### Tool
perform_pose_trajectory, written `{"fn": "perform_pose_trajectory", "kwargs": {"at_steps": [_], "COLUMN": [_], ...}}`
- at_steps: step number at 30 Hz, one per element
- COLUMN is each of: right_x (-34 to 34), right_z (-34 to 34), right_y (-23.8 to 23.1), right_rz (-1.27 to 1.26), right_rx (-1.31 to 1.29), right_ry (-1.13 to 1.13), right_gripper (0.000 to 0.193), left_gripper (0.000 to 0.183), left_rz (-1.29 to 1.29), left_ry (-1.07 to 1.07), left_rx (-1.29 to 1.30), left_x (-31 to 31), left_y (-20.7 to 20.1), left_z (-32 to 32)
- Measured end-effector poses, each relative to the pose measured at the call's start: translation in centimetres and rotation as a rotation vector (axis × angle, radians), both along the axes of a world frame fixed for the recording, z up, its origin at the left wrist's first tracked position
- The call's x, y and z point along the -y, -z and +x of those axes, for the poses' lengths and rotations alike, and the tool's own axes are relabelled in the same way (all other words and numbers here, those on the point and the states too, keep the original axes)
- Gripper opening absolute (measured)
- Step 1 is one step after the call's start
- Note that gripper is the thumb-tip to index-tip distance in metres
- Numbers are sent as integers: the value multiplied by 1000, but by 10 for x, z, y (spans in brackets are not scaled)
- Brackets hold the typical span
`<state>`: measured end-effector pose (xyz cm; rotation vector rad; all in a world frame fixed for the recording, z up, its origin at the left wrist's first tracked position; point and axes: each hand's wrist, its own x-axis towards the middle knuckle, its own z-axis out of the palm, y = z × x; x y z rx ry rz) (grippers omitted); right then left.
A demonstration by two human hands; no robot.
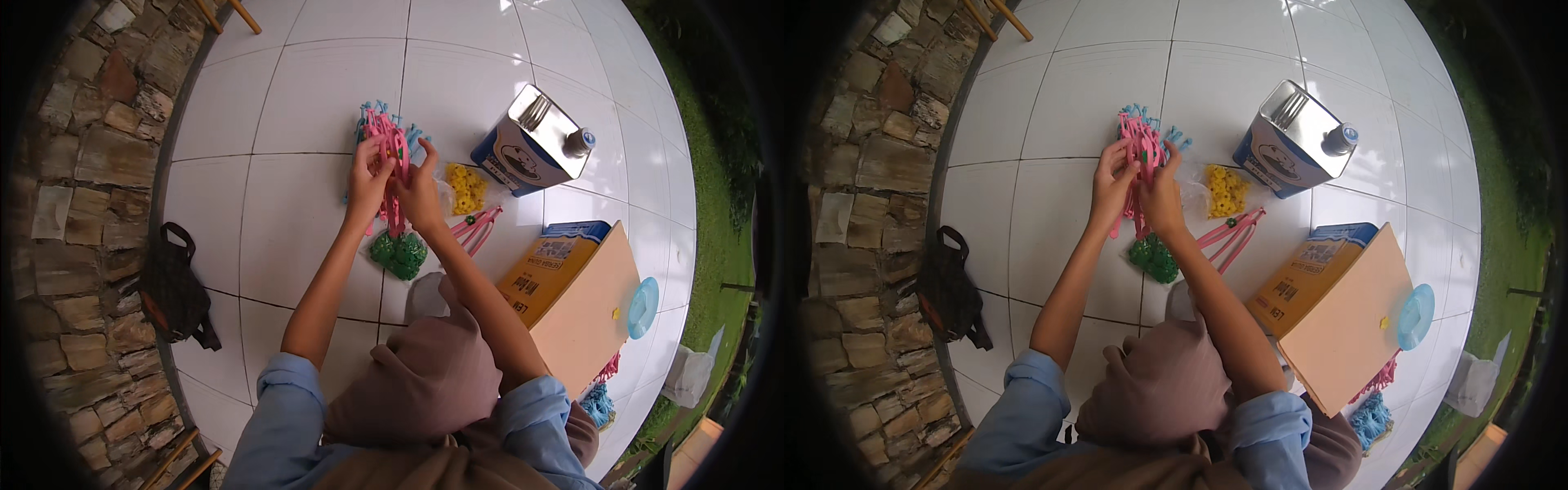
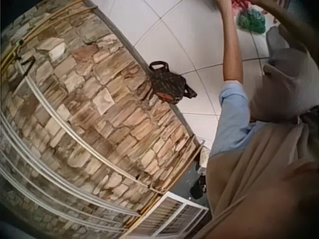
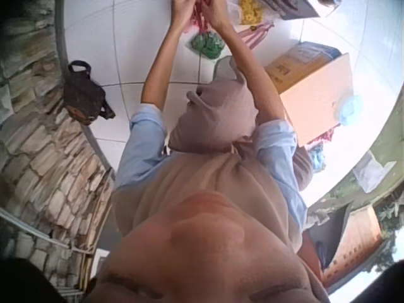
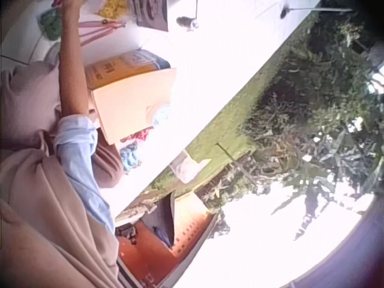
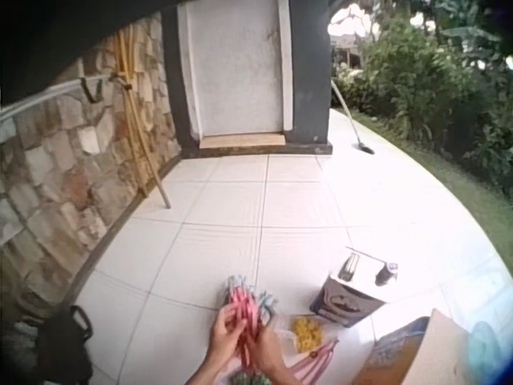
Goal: The person applies adhesive to small plastic flowers and a strap, then presses the flowers onto the strap while it rests on a board.
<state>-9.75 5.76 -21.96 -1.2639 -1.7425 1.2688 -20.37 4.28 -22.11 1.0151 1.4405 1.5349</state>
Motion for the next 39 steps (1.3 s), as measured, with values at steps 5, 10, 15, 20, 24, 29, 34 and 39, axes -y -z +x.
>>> {"fn": "perform_pose_trajectory", "kwargs": {"at_steps": [5, 10, 15, 20, 24, 29, 34, 39], "right_x": [-1, -3, 30, 65, 67, 65, 62, 69], "right_z": [-24, 13, 96, 119, 119, 117, 119, 134], "right_y": [20, 35, 77, 135, 135, 110, 2, -97], "right_rz": [-100, 148, -163, -306, -276, -171, -89, 195], "right_rx": [-117, -61, -55, 209, 114, -109, -275, -386], "right_ry": [39, 228, 878, 972, 891, 942, 913, 709], "right_gripper": [66, 51, 44, 47, 53, 52, 47, 48], "left_gripper": [43, 32, 16, 35, 40, 39, 31, 33], "left_rz": [-1, 103, 130, 7, -48, -52, -39, 371], "left_ry": [-91, -385, 32, 516, 412, 491, 414, 44], "left_rx": [-59, -483, -208, -498, -673, -329, 21, -350], "left_x": [-4, -3, 38, 33, 44, 42, 42, 40], "left_y": [44, 39, 41, 109, 132, 119, 39, -55], "left_z": [-25, -5, 61, 132, 152, 155, 156, 141]}}
